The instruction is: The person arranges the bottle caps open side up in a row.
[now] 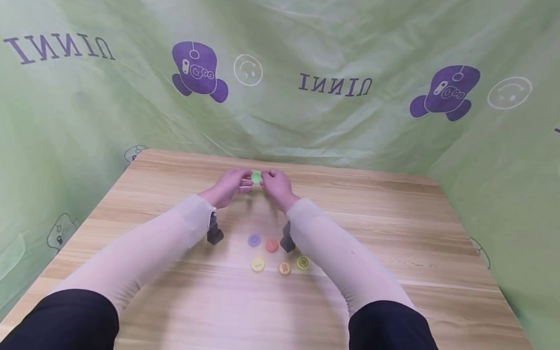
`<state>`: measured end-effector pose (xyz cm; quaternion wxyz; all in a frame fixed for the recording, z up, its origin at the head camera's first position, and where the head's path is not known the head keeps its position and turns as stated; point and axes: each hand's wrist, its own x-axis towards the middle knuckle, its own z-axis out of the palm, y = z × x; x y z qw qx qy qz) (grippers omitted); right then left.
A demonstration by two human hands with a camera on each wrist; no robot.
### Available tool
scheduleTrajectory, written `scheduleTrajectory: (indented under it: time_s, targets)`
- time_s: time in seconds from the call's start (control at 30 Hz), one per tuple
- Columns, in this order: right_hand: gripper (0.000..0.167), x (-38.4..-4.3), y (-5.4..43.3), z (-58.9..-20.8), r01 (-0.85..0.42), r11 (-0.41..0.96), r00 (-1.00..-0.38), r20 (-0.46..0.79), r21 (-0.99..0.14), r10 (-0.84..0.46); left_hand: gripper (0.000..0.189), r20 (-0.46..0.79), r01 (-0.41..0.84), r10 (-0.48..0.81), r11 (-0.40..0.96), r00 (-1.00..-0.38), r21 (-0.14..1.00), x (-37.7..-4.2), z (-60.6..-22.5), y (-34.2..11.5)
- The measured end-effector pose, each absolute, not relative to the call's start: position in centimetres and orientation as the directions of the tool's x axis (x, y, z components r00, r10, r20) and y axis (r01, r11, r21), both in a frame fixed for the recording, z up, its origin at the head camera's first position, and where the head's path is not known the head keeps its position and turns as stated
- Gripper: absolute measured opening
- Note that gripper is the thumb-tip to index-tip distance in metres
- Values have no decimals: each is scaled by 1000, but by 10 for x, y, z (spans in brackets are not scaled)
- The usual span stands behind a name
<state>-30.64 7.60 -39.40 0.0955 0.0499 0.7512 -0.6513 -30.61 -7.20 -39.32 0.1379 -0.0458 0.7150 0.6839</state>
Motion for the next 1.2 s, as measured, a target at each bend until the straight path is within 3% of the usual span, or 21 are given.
scheduleTrajectory:
  time_s: [0.3, 0.5, 1.2]
  targets:
    - [32, -312, 79, -405, 290, 104, -954, -296, -951, -51, 50, -328, -321, 171, 69, -929, 945, -311, -398, -70]
    - [33, -314, 87, -409, 293, 169, -941, -315, -941, -121, 54, -343, -336, 202, 70, -917, 939, -311, -400, -67]
    - [32, -320, 93, -419, 321, 303, -919, -372, -897, -128, 59, -391, -381, 259, 89, -883, 920, -310, -401, -62]
